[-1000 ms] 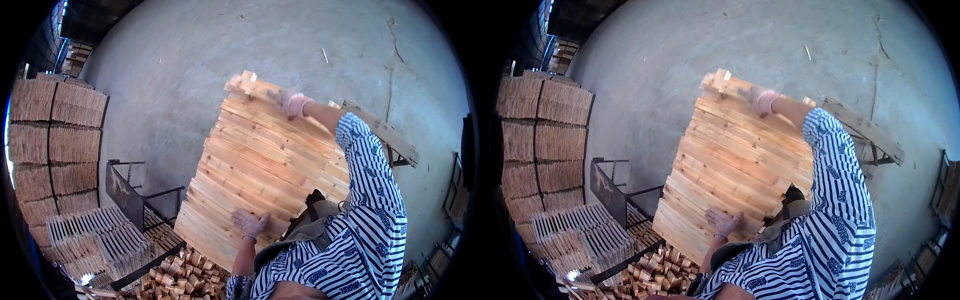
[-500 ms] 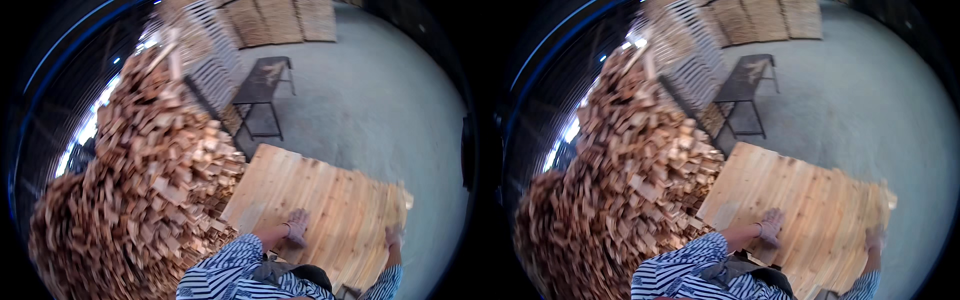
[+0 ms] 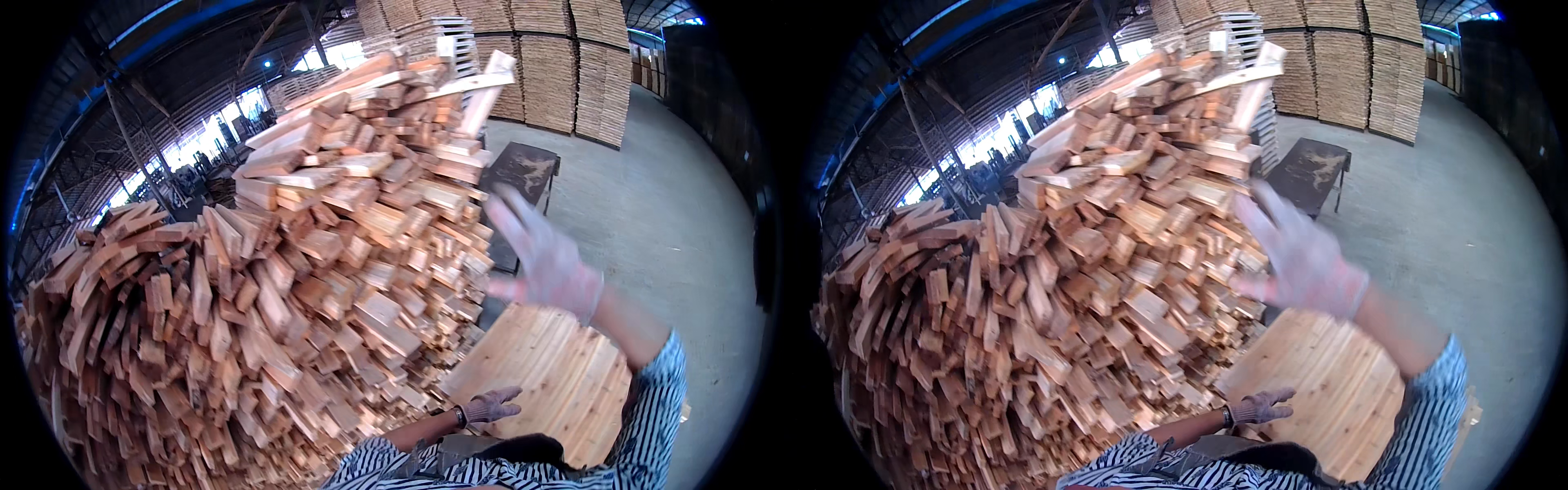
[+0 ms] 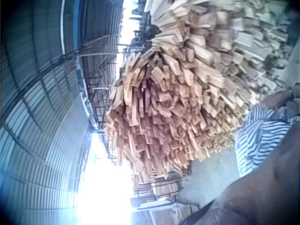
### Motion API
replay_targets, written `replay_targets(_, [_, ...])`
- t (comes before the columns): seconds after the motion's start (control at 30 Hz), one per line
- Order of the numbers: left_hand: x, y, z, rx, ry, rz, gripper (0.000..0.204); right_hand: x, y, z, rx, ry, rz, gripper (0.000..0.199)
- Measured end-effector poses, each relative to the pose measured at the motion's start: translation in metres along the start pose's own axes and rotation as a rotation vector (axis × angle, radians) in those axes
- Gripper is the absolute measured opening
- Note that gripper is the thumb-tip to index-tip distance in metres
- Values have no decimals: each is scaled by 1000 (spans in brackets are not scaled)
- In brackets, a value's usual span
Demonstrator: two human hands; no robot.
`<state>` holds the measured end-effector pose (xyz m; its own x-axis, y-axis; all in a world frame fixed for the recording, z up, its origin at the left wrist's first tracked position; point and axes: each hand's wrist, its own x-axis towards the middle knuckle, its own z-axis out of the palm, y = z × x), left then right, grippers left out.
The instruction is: The person stacks wood slats onto a wooden frame by hand, picking up bundles from a large pile and placing them side-by-side to construct a larger wooden panel.
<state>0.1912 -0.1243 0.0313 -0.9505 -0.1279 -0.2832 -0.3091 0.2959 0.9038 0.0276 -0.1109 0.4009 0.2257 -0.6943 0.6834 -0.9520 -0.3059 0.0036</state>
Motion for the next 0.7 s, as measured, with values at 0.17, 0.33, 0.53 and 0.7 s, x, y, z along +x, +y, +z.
replay_targets(0.17, [-35, -33, -71, -4, 330, 99, 73, 230, -49, -8, -62, -122, -19, 100])
replay_targets(0.33, [-60, -55, -111, -289, 407, 213, 76, 353, -58, 36, -235, -455, 58, 136])
replay_targets(0.53, [-73, -58, -118, -342, 402, 204, 74, 386, -52, 58, -231, -674, 27, 143])
replay_targets(0.7, [-73, -67, -125, -511, 278, 185, 71, 409, -57, 70, 67, -466, 11, 122])
